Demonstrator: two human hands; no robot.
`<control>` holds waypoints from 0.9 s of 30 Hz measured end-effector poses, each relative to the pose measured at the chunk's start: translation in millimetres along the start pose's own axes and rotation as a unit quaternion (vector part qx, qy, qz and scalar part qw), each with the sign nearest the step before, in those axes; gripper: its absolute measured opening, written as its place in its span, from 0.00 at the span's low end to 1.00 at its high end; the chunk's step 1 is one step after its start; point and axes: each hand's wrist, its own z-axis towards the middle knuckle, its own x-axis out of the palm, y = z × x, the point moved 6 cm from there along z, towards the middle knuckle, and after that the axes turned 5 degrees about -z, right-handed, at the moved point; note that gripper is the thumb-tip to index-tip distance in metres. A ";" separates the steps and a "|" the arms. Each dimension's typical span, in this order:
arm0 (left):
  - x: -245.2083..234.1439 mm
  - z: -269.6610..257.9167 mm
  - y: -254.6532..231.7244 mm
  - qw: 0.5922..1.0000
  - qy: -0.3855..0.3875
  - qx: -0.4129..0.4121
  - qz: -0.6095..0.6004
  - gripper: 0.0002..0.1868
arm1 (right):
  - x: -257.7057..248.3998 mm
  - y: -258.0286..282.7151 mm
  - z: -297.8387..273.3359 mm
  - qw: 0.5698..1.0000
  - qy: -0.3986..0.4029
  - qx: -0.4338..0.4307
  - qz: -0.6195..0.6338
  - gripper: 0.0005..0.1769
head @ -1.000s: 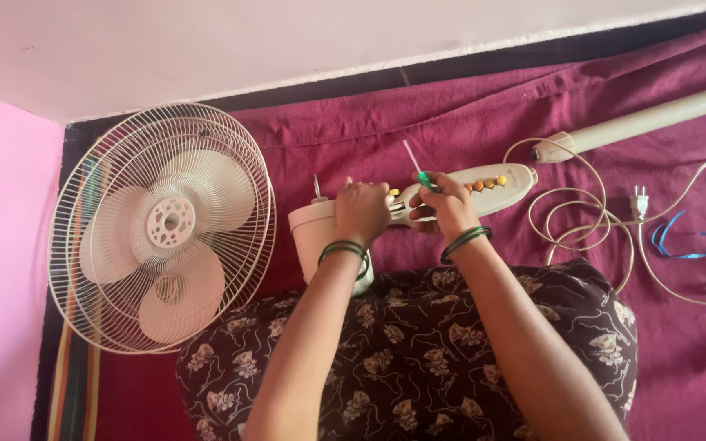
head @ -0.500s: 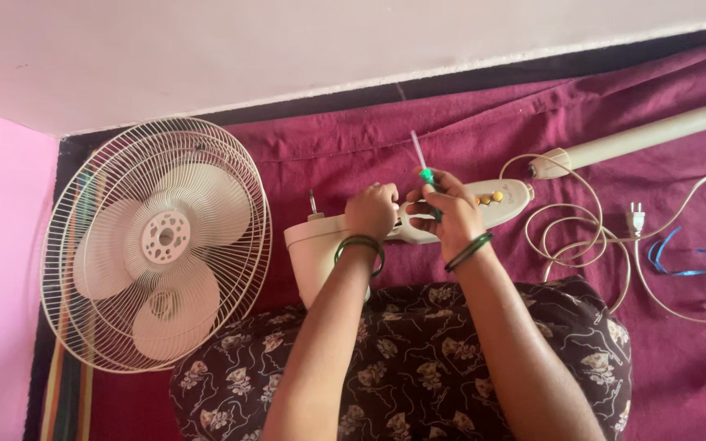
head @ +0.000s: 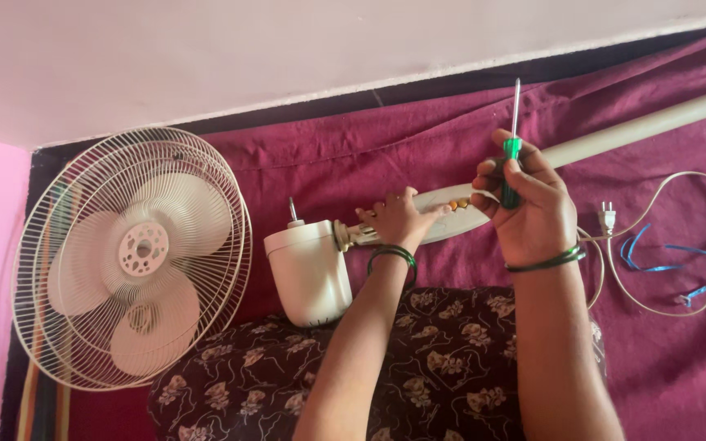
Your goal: The person uses a screwdriver to remove screws from the rear housing of an electric fan. They detach the rear cover and continue unscrewing fasteners from the motor housing, leaving the fan partially disassembled on the floor.
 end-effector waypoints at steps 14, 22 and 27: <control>3.3 -7.0 -1.1 0.999 -0.008 -0.020 -0.032 0.43 | -2.5 14.7 -18.6 0.999 0.035 -0.018 0.003 0.22; -10.6 -11.6 -15.8 0.997 0.031 -0.075 -0.003 0.48 | -0.9 17.0 -18.3 0.999 0.038 -0.024 0.014 0.22; -11.8 -10.6 -22.3 0.996 0.030 -0.081 0.008 0.46 | -0.9 16.9 -15.6 0.999 0.033 -0.021 0.017 0.22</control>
